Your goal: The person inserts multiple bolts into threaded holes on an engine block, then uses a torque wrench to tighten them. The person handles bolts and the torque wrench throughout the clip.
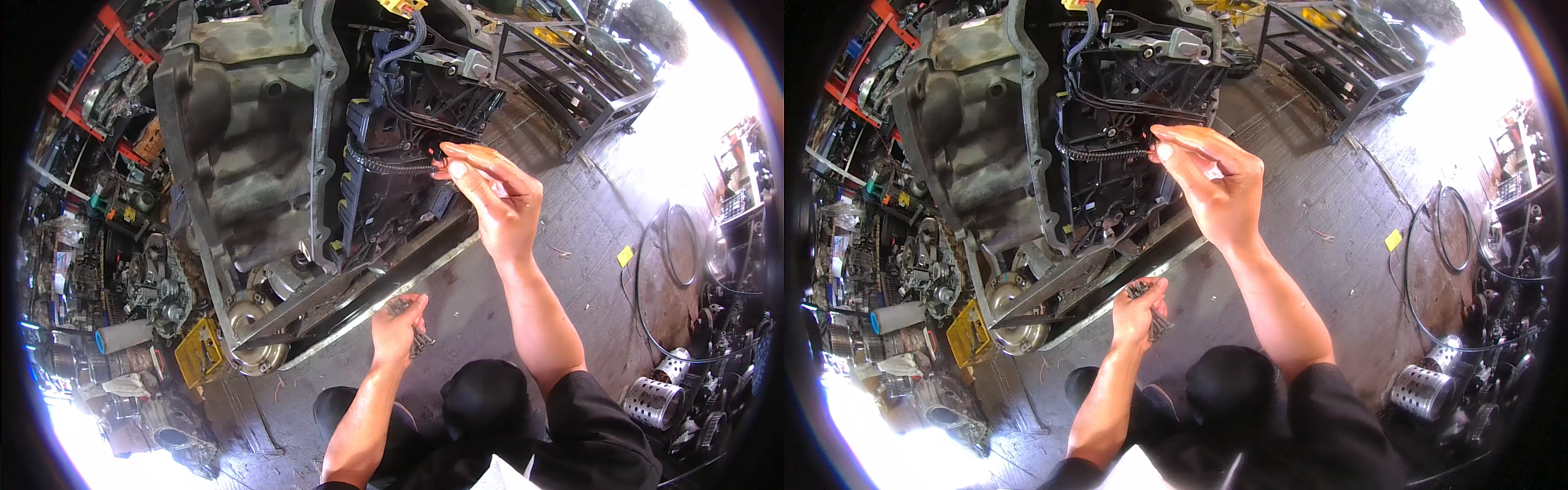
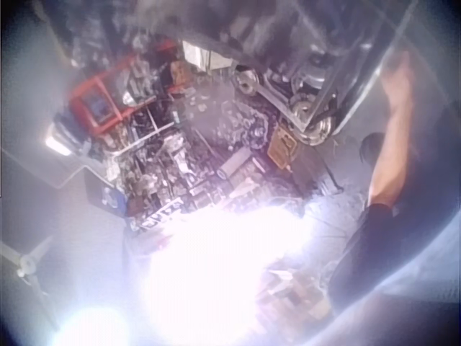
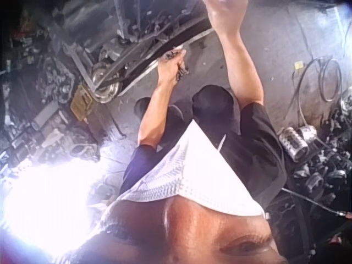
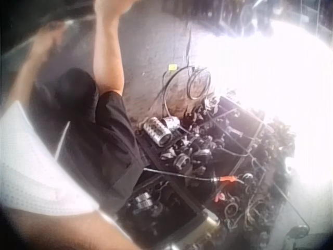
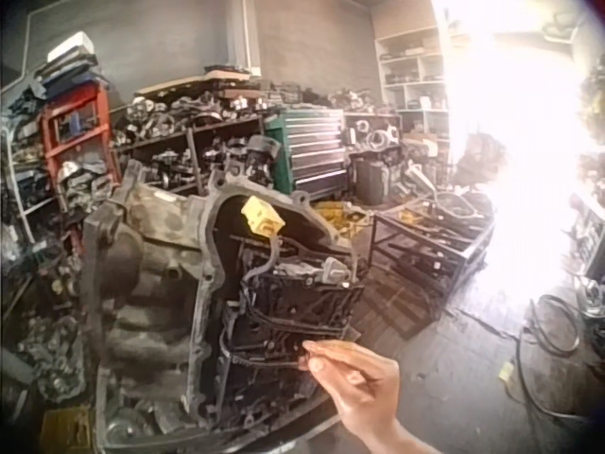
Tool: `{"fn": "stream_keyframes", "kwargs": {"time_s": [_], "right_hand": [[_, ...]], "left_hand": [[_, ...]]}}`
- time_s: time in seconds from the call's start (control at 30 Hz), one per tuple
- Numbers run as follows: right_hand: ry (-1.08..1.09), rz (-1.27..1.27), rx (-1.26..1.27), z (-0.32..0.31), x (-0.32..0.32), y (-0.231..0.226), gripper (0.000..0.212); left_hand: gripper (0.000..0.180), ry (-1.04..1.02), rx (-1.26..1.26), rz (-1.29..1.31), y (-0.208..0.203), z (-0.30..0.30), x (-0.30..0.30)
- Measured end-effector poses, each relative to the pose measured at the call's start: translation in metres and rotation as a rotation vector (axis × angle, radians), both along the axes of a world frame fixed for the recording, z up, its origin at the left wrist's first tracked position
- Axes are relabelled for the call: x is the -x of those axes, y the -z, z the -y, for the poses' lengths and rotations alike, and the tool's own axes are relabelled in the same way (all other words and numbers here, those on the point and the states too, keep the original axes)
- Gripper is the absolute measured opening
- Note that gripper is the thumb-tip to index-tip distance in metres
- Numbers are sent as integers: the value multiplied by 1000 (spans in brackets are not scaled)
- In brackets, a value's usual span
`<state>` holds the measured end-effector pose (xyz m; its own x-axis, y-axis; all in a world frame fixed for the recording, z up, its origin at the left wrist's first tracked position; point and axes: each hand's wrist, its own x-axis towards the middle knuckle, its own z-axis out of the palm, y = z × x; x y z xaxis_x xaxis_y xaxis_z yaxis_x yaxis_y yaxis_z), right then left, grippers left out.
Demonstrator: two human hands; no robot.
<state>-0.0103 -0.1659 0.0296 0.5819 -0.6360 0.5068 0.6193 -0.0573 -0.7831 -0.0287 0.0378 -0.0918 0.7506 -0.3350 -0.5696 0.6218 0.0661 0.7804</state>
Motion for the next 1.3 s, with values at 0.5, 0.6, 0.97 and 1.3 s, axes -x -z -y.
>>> {"fn": "stream_keyframes", "kwargs": {"time_s": [0.5, 0.6, 0.97, 1.3], "right_hand": [[-365, -232, -533, 4, -6, -13, 20], [-395, -238, -536, 5, -8, -10, 21], [148, -178, 226, -22, 4, -21, 12], [-208, -228, -249, -3, -7, -25, 18]], "left_hand": [[14, 2, -9, -17, 7, 8, -10], [16, 32, -17, -40, 9, 7, -11], [18, 35, 18, -8, 4, 9, -12], [16, 24, 7, -9, -2, -1, -12]]}}
